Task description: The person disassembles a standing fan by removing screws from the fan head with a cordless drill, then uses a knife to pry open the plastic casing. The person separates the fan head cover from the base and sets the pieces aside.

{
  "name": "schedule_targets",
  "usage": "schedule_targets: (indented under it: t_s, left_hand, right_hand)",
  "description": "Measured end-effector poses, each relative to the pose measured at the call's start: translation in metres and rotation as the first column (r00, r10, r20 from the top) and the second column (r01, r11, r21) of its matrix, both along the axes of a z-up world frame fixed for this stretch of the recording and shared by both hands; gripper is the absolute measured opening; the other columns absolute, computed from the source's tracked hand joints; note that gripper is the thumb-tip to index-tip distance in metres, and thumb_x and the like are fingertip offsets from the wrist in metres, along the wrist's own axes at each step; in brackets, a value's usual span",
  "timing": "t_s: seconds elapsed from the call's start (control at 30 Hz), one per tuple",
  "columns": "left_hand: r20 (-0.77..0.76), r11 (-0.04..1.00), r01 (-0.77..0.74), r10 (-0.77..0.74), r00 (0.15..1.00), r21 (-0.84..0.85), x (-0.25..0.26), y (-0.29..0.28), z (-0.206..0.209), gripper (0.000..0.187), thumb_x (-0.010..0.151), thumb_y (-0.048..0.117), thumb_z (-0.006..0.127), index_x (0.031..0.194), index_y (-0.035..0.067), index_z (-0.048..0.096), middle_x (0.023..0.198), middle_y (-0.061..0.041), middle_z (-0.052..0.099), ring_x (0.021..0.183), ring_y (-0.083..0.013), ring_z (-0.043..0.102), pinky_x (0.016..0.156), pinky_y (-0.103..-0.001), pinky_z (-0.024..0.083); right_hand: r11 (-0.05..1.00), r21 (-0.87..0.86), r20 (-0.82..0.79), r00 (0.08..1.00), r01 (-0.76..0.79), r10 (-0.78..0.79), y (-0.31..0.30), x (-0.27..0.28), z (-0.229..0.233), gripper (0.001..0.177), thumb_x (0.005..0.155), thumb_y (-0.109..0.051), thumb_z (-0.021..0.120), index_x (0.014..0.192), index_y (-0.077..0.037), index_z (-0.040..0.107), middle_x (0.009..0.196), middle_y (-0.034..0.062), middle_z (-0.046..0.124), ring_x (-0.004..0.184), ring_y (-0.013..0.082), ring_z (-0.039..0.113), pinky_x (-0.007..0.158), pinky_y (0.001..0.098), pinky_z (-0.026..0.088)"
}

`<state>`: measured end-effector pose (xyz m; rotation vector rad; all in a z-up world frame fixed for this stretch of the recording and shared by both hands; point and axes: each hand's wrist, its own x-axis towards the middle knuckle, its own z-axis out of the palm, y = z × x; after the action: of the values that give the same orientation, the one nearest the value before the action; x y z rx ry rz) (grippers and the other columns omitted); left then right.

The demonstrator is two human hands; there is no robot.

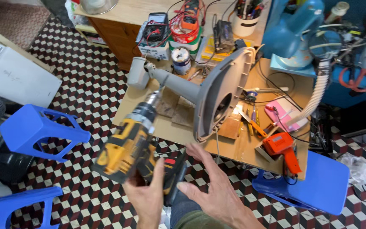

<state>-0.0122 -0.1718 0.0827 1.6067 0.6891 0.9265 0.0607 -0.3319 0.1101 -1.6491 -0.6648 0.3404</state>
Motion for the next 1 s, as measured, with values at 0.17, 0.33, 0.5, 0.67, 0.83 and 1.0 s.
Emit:
schedule_targets:
  t_s: [0.17,0.33,0.5,0.67,0.83,1.0]
  left_hand:
    - [-0.009,0.811,0.348,-0.390,0.921,0.471,0.026,-0.123,-0.011,0.039,0.079,0.002,0.077,0.114,-0.003,0.061,0.118,-0.016,0.069,0.109,-0.0280,0.069,0.092,-0.038,0.057]
    - [-0.419,0.593,0.697,-0.557,0.717,0.404,0.071,-0.202,-0.038,0.057,0.076,0.003,0.072,0.130,-0.002,0.055,0.127,-0.020,0.062,0.107,-0.0412,0.063,0.087,-0.046,0.051]
    - [-0.351,0.499,0.806,-0.728,0.589,0.319,0.103,-0.214,-0.047,0.057,0.084,0.004,0.073,0.137,-0.004,0.052,0.133,-0.025,0.058,0.118,-0.0435,0.059,0.097,-0.046,0.050]
    - [-0.360,0.590,0.781,-0.697,0.620,0.204,0.133,-0.169,-0.062,0.034,0.089,0.013,0.077,0.120,0.002,0.068,0.108,-0.016,0.073,0.096,-0.0298,0.072,0.084,-0.037,0.057]
    - [-0.430,0.887,0.460,-0.396,0.811,0.052,0.168,-0.112,-0.094,0.022,0.094,0.015,0.069,0.113,0.004,0.068,0.101,-0.009,0.075,0.092,-0.0180,0.074,0.079,-0.031,0.063]
    - [-0.296,0.601,0.313,-0.130,0.946,0.735,0.204,-0.089,-0.092,0.036,0.097,0.008,0.072,0.128,-0.002,0.056,0.129,-0.013,0.060,0.126,-0.0262,0.057,0.109,-0.039,0.049]
  right_hand:
    - [0.909,0.306,-0.210,0.952,0.282,-0.224,-0.079,-0.021,-0.013,0.106,0.080,-0.017,0.086,0.160,-0.007,0.017,0.140,0.0145,0.057,0.124,0.0227,0.061,0.099,0.0354,0.054]
    - [0.673,0.130,-0.505,0.633,0.728,-0.587,-0.137,0.024,-0.069,0.038,0.086,-0.007,0.079,0.120,0.008,0.068,0.108,0.0113,0.072,0.094,0.0191,0.068,0.077,0.0316,0.056]
    - [0.555,0.292,-0.812,0.508,0.779,-0.287,-0.170,0.086,-0.125,0.040,0.086,-0.010,0.073,0.122,0.005,0.063,0.108,0.0130,0.073,0.089,0.0193,0.072,0.078,0.0320,0.060]
    - [0.584,0.246,-0.925,0.367,0.774,-0.097,-0.173,0.133,-0.167,0.043,0.089,-0.019,0.069,0.124,0.004,0.062,0.110,0.0201,0.078,0.069,0.0158,0.069,0.064,0.0298,0.060]
    - [0.658,0.148,-0.907,0.366,0.738,-0.207,-0.159,0.162,-0.192,0.036,0.091,-0.022,0.072,0.120,-0.002,0.063,0.101,0.0198,0.075,0.059,0.0133,0.066,0.048,0.0277,0.055]
    - [0.714,0.119,-0.900,0.379,0.690,-0.217,-0.157,0.200,-0.207,0.034,0.088,-0.018,0.072,0.116,-0.002,0.065,0.093,0.0172,0.076,0.055,0.0136,0.066,0.045,0.0278,0.056]
